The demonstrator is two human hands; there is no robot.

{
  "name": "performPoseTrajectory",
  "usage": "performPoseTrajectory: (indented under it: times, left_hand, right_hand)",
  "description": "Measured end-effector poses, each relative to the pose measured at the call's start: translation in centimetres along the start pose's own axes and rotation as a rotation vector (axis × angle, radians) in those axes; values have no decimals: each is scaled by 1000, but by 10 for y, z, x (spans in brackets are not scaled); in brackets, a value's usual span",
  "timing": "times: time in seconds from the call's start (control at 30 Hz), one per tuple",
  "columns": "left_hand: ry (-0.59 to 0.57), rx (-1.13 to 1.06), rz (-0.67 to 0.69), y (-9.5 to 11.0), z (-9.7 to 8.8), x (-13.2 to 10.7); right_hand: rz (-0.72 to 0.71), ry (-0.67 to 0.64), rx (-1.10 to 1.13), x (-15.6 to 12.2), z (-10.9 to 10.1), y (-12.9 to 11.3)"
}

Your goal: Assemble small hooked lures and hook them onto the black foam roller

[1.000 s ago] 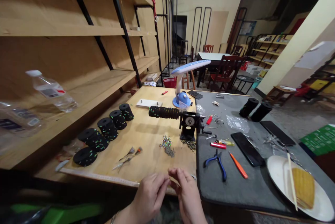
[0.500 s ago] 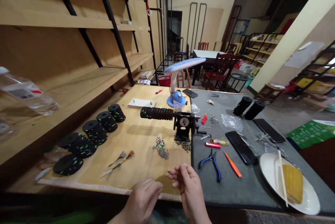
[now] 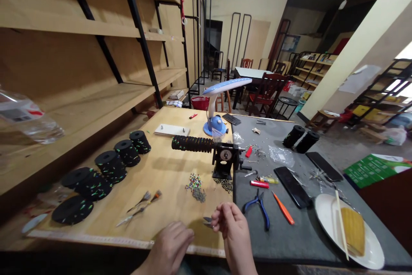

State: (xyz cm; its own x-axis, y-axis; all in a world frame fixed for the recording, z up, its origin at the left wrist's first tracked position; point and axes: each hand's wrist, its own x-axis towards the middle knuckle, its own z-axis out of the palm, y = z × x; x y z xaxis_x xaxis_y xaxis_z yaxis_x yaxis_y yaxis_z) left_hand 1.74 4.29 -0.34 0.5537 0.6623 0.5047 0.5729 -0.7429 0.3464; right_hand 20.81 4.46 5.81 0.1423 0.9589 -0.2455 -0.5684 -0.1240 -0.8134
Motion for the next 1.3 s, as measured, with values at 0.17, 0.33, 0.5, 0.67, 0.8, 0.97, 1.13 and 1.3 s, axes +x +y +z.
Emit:
performPoseTrajectory:
  times: [0.17,0.33,0.5,0.67,0.8,0.97,1.13,1.3]
  left_hand:
    - [14,37,17,-5,0,0]
    - [12,42,18,-10,0,1]
    - [5,2,13,-12,4,1]
    - [7,-98,-73,-11,-12,2]
    - [149,-240,-287,-7,-40,0]
    - [213,-712,-758,8,-55,7]
    - [248,-984,-901,13,-46,12]
    - [292,-928,-921,5,-38,9]
  right_hand:
    - [1,19,-16,5,1,-5]
    - [-46,47,-63,10,-1,-9]
    - [-131,44,-237,15,-7,-4]
    - [-201,27,-538,10,-14,0]
    - [-290,-88,-874,11,-17,10]
    - [-590,-512,-1204,12,2,43]
    - [-826,-542,-1365,8,27,63]
    - [-862,-537,-1453,5,33,64]
